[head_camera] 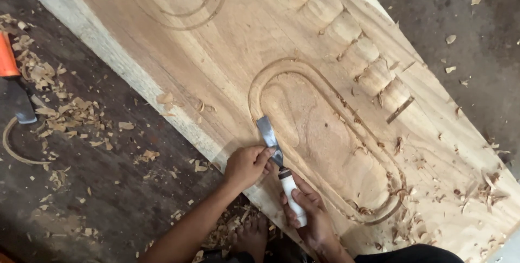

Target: The person carves decorative grooves and details into a wooden board using a chisel.

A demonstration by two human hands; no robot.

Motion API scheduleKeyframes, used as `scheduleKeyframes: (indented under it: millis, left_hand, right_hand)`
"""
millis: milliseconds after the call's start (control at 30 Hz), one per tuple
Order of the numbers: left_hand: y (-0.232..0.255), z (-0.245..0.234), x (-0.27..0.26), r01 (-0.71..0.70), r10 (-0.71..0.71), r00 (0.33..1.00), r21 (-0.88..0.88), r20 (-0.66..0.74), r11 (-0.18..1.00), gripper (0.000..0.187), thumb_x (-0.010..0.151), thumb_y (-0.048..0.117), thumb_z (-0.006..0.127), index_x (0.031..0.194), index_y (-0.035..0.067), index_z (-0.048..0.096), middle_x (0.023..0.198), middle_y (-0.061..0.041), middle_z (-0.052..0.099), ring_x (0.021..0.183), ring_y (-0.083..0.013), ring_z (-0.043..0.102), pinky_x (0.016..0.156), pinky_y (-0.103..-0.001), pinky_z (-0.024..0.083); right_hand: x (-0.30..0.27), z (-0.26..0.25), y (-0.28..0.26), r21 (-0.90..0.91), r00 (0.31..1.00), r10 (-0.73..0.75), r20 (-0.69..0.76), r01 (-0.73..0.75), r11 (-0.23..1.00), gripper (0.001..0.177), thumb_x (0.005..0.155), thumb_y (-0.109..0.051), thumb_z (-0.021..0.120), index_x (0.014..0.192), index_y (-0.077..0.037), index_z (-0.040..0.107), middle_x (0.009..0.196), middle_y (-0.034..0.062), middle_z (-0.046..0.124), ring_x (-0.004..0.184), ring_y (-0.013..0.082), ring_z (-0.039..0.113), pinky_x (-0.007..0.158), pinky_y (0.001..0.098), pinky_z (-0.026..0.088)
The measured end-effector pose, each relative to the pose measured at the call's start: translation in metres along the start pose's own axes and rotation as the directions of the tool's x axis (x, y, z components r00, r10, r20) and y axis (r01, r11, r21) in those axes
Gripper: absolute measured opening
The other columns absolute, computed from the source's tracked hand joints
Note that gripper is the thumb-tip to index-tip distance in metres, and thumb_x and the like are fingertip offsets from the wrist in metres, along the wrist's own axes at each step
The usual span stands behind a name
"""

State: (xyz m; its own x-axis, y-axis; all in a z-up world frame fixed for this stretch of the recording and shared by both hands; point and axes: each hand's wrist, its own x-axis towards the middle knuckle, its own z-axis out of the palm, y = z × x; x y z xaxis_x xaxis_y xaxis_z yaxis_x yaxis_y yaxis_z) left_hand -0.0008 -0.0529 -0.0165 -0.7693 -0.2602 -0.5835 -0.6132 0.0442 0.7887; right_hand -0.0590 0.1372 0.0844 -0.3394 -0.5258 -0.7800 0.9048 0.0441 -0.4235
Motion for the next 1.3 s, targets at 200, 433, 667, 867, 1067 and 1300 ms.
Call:
scheduleKeyframes:
  millis: [200,433,667,867,1067,1300]
  left_hand:
    - [0.006,-0.003,-0.003,-0.01,0.008,1.0,0.091,0.029,0.996,0.041,0.102,0.048,0.049,0.097,0.019,0.077,0.073,0.007,0.078,0.062,-0.009,0.073,0.06,-0.029,0.054]
    - [0.002,-0.005,0.0,0.046,-0.046,0.999,-0.041,0.017,0.998,0.036,0.104,0.042,0.052,0.099,0.017,0.077,0.078,0.004,0.08,0.067,-0.0061,0.075,0.062,-0.025,0.056]
    - [0.018,-0.013,-0.003,0.175,-0.172,0.985,-0.171,0.031,0.97,0.028,0.102,0.034,0.053,0.105,0.016,0.075,0.083,0.001,0.08,0.067,-0.0105,0.074,0.056,-0.026,0.056]
    - [0.023,-0.015,-0.006,0.062,-0.082,0.994,-0.273,-0.065,0.96,0.031,0.102,0.032,0.056,0.103,0.009,0.077,0.082,-0.003,0.081,0.07,-0.0112,0.077,0.058,-0.028,0.059]
    - [0.028,-0.014,-0.004,0.026,-0.07,0.989,-0.317,-0.129,0.948,0.036,0.104,0.034,0.056,0.099,0.005,0.077,0.081,-0.006,0.08,0.069,-0.0131,0.076,0.059,-0.03,0.06]
    - [0.035,-0.039,0.003,-0.287,0.106,0.937,-0.563,-0.332,0.775,0.038,0.11,0.038,0.052,0.112,0.005,0.072,0.091,-0.007,0.074,0.08,-0.0135,0.07,0.074,-0.029,0.06]
  right_hand:
    - [-0.005,-0.002,0.004,-0.01,0.997,0.022,-0.075,-0.023,1.0,0.06,0.095,-0.013,0.057,0.153,-0.012,0.045,0.085,0.0106,0.063,0.052,0.0115,0.051,0.041,0.0228,0.038]
    - [0.007,-0.005,0.011,-0.002,0.999,-0.027,-0.043,0.027,1.0,0.06,0.096,-0.009,0.058,0.155,-0.011,0.046,0.085,0.0124,0.064,0.049,0.0102,0.049,0.038,0.023,0.037]
    - [0.01,0.012,0.004,0.004,0.993,-0.007,-0.115,0.007,1.0,0.059,0.095,-0.009,0.057,0.153,-0.013,0.048,0.084,0.0126,0.065,0.05,0.0117,0.051,0.038,0.0223,0.038]
    - [0.012,0.011,0.01,0.011,0.996,-0.059,-0.066,0.059,0.998,0.059,0.096,-0.007,0.057,0.154,-0.012,0.047,0.084,0.0131,0.064,0.049,0.0114,0.051,0.039,0.0233,0.039]
    - [0.02,0.013,0.009,-0.004,0.991,-0.129,-0.018,0.129,0.992,0.058,0.097,-0.006,0.057,0.154,-0.01,0.047,0.084,0.0125,0.064,0.049,0.011,0.051,0.039,0.0223,0.038]
    - [0.023,0.065,-0.019,-0.088,0.89,-0.408,0.203,0.432,0.898,0.059,0.101,-0.009,0.06,0.157,-0.005,0.042,0.089,0.0065,0.064,0.06,0.0115,0.058,0.049,0.0231,0.046]
